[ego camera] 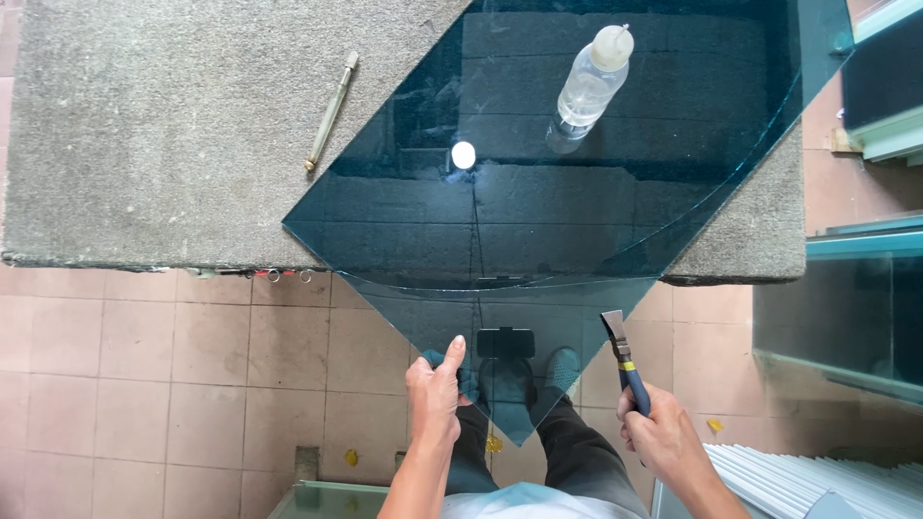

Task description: Refining the curved edge of a glass sheet using a glass cutter and pliers to snap off excess material.

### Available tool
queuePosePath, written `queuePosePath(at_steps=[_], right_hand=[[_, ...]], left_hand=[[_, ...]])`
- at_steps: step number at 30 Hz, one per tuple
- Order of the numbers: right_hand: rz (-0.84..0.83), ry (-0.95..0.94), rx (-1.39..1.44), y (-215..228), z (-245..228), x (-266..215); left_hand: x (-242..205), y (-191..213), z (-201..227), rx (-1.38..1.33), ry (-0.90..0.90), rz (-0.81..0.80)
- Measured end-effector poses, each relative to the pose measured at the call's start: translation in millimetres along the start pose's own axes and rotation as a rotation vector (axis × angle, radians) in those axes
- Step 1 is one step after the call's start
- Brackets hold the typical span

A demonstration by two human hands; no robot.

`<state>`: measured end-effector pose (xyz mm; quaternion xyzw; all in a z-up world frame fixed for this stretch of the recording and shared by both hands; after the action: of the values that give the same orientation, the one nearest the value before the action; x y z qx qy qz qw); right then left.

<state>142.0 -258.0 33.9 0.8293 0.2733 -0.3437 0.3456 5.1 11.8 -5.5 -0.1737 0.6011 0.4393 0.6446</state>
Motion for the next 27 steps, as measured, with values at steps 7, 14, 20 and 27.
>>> queuePosePath(at_steps=[7, 14, 20, 27], right_hand=[[0.000, -0.010, 0.005, 0.5, -0.7, -1.0], [-0.023, 0.005, -0.039, -6.1, 18.5, 10.9], [0.014, 0.061, -0.001, -11.6, 35.8, 18.4], [0.036, 0.148, -0.029, -11.6, 44.3, 19.6]], left_hand=[[2.9, -0.7, -1.7, -0.011, -0.002, 0.003], [-17.4, 1.8, 9.9, -0.023, 0.024, -0.060], [-8.4, 0.7, 5.7, 0.007, 0.042, -0.098], [-3.4, 0.9, 2.0, 0.026, 0.022, -0.100]])
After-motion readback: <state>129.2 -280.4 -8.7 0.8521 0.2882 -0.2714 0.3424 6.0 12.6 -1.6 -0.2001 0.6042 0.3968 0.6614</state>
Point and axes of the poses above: each hand's wrist, its own x-axis towards the middle knuckle, its own y-axis out of the back of the hand, z = x × y, the point moved 2 cm from there along x, towards the middle knuckle, and after that the axes turned 15 degrees about y, right-handed, at the moved point
